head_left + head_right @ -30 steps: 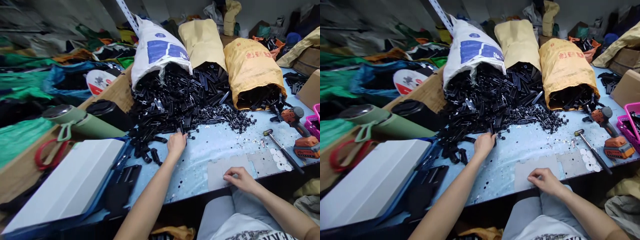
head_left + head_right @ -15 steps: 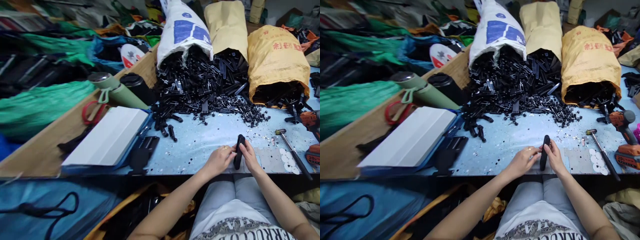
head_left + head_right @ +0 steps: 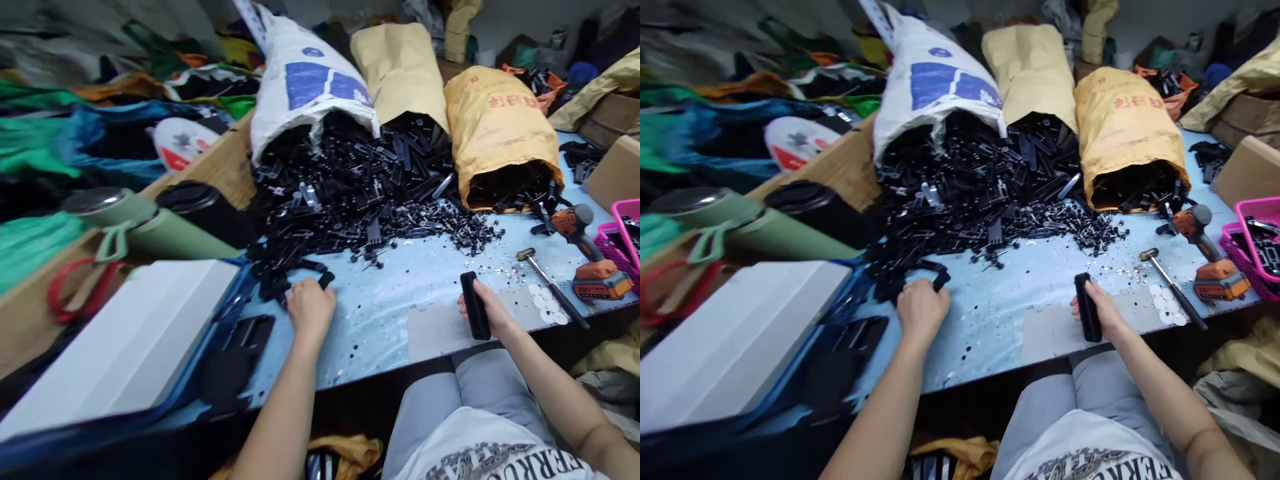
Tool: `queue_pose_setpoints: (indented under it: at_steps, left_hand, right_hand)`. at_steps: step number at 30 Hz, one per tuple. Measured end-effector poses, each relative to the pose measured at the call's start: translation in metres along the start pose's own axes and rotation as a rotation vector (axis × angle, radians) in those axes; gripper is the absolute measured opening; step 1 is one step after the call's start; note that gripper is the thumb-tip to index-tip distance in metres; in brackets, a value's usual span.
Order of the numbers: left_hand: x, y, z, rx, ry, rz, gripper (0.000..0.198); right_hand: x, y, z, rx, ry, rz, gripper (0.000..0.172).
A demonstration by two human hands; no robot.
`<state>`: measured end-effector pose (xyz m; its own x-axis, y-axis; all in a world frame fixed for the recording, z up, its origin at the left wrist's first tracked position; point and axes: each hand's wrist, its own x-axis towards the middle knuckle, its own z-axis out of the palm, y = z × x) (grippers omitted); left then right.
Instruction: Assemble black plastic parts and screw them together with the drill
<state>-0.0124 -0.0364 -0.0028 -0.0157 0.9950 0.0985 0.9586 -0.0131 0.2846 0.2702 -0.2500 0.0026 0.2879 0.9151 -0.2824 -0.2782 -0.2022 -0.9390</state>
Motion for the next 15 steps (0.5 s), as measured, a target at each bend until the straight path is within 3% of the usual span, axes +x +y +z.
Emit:
queue_pose_setpoints:
  at_steps: [2, 4, 7, 9, 12, 15]
  left_hand:
    - [-0.017, 0.013, 0.005, -0.095, -0.078, 0.085, 0.023]
    - [-0.039, 0.031, 0.010, -0.292, -0.235, 0.130, 0.023]
    - [-0.079, 0.061, 0.016, -0.658, -0.492, 0.075, 0.046]
    - [-0.104, 0.079, 0.015, -0.824, -0.581, 0.008, 0.056]
    - [-0.122, 0.091, 0.010, -0.925, -0.568, -0.031, 0.061]
    - [-0.111, 0.082, -0.001, -0.984, -0.371, -0.069, 0.061]
  right_hand:
    - [-0.004, -0.003, -0.006, -0.270, -0.077, -0.158, 0.057]
    - [-0.013, -0.007, -0.010, -0.619, -0.239, -0.337, 0.051]
    - [-0.029, -0.013, -0.015, -1.086, -0.517, -0.505, 0.043]
    - [-0.036, -0.013, -0.020, -1.292, -0.620, -0.544, 0.038]
    - [-0.039, -0.011, -0.033, -1.436, -0.656, -0.500, 0.032]
    - [-0.037, -0.009, -0.045, -1.441, -0.518, -0.505, 0.027]
